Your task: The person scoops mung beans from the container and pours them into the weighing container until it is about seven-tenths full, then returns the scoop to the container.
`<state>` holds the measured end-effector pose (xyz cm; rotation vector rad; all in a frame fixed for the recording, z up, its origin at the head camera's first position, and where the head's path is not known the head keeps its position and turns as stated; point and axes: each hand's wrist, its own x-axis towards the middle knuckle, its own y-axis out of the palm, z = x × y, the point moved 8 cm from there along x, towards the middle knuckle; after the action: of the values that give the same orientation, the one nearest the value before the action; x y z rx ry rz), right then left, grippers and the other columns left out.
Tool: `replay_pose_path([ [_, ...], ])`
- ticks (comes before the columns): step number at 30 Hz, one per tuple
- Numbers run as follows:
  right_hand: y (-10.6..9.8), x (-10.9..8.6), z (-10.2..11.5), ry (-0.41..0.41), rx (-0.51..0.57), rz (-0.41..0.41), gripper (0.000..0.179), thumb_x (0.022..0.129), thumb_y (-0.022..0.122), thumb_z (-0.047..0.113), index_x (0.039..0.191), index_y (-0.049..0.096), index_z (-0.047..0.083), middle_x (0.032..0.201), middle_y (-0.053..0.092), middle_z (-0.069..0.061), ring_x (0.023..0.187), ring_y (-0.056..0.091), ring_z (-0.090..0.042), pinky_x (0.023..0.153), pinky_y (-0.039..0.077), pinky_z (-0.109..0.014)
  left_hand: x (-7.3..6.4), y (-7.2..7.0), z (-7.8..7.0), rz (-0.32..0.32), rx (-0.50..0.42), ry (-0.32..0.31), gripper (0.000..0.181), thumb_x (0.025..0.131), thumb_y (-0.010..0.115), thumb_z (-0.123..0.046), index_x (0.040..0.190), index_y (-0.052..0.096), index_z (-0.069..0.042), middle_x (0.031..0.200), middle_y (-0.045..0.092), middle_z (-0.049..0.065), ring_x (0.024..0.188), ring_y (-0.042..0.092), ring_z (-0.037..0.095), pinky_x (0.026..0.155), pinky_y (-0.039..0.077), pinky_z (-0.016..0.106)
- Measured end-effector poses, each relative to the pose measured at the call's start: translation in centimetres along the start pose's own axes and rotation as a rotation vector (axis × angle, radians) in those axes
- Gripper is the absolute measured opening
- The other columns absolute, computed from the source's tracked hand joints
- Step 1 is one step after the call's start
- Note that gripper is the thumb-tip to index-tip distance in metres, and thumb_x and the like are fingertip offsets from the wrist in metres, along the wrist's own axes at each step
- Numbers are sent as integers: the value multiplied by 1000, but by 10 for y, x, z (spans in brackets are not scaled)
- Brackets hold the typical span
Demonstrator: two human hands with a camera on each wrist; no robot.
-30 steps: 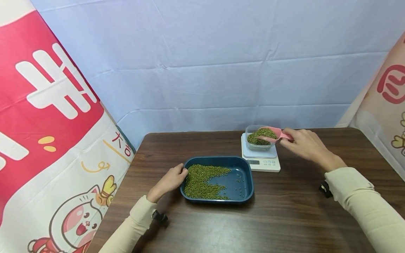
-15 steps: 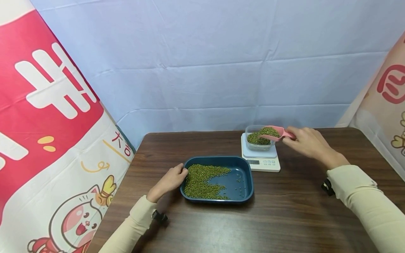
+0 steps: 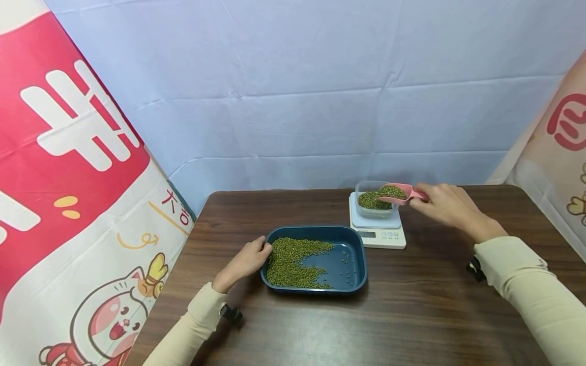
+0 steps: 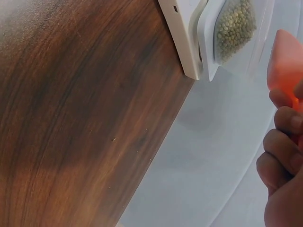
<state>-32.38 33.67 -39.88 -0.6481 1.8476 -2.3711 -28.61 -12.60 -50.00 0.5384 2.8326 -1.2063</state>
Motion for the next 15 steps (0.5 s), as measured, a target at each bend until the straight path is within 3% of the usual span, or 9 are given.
replay_pose_path([
  [15,1,2,-3,-3,-24,42,16,97,68,29,101,66,13,65,37,6,61,39,-14,54,28,-32,0,-2,-3,-28,15,1,26,111,40,-26,91,46,-12,76,40,0,64,39,17,61,37,32],
])
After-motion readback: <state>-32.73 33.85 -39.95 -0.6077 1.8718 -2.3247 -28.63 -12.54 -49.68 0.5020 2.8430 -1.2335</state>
